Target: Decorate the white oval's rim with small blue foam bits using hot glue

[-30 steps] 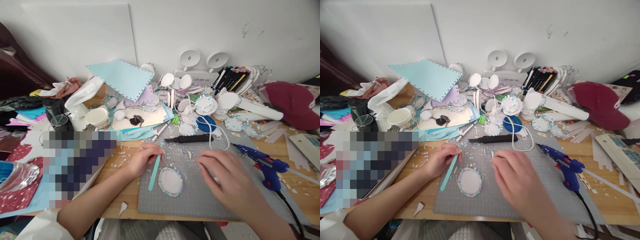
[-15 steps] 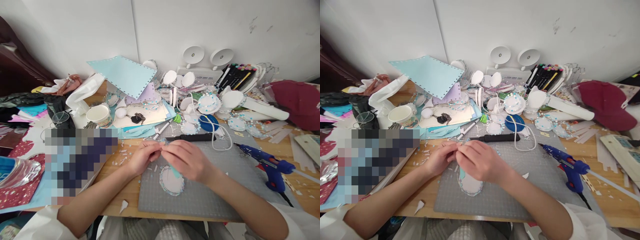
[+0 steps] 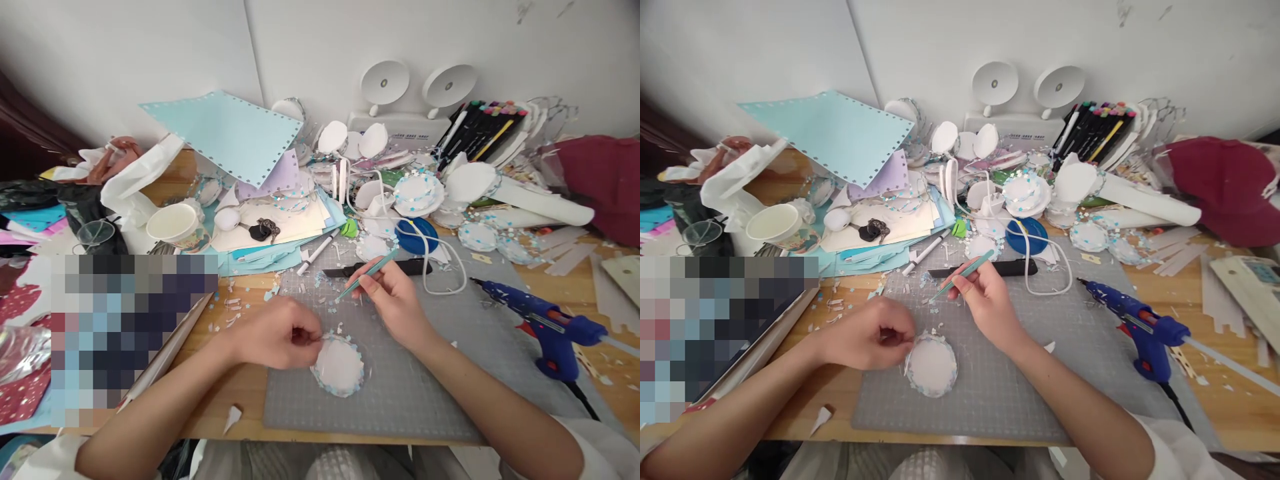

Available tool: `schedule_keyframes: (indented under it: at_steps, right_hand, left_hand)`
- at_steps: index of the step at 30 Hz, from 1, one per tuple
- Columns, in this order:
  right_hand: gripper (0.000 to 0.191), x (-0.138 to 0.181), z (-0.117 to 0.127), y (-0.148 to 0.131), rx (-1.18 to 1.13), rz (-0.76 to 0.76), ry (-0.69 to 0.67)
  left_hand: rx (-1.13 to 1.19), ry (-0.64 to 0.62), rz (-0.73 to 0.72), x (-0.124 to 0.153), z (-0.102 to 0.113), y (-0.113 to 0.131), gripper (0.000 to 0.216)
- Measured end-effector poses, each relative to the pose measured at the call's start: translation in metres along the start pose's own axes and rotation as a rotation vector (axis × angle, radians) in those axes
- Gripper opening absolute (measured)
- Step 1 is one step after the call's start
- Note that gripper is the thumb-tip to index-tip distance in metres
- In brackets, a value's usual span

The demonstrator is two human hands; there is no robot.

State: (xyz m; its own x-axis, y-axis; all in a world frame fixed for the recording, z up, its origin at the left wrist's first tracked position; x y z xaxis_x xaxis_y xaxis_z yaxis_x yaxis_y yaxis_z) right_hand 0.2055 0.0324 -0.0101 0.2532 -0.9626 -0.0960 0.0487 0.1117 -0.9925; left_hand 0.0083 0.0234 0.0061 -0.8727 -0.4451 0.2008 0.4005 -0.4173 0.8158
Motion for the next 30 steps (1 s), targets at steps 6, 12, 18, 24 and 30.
schedule_keyframes:
  at_steps: [6, 12, 18, 24, 30]
  right_hand:
    - [0.017, 0.0036, -0.0035, -0.0057, -0.084, -0.029, -0.167]
    - [0.019, 0.0067, -0.008, -0.0089, -0.08, -0.104, -0.225]
    - [0.016, 0.0071, -0.0093, -0.0069, -0.077, -0.1, -0.248]
    - [0.014, 0.0074, -0.0096, -0.0062, -0.064, -0.086, -0.243]
    - [0.016, 0.0076, -0.0093, -0.0083, -0.078, -0.096, -0.247]
  left_hand:
    - [0.092, -0.044, -0.002, -0.0033, 0.0028, -0.0024, 0.028]
    - [0.106, -0.061, -0.01, -0.0046, 0.0037, -0.004, 0.03]
    - [0.143, -0.054, -0.011, -0.004, 0.0026, -0.0053, 0.03]
    - [0.168, -0.056, -0.02, -0.0049, 0.0017, -0.0063, 0.032]
    - [0.172, -0.062, -0.031, -0.0049, 0.0024, -0.0062, 0.032]
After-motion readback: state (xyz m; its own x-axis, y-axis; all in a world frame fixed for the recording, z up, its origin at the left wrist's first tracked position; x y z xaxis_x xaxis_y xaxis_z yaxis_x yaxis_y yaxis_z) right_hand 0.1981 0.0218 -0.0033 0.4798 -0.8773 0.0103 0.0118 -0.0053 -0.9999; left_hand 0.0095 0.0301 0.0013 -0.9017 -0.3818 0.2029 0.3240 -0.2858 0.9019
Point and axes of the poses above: each hand's wrist, its own x-axis away from the middle knuckle, its own z-axis out of the back of the hand, y = z × x, the point moved 2 cm from there along -x, towards the middle knuckle, and after that the axes turned 9 degrees about -y, right-handed, at the moved point
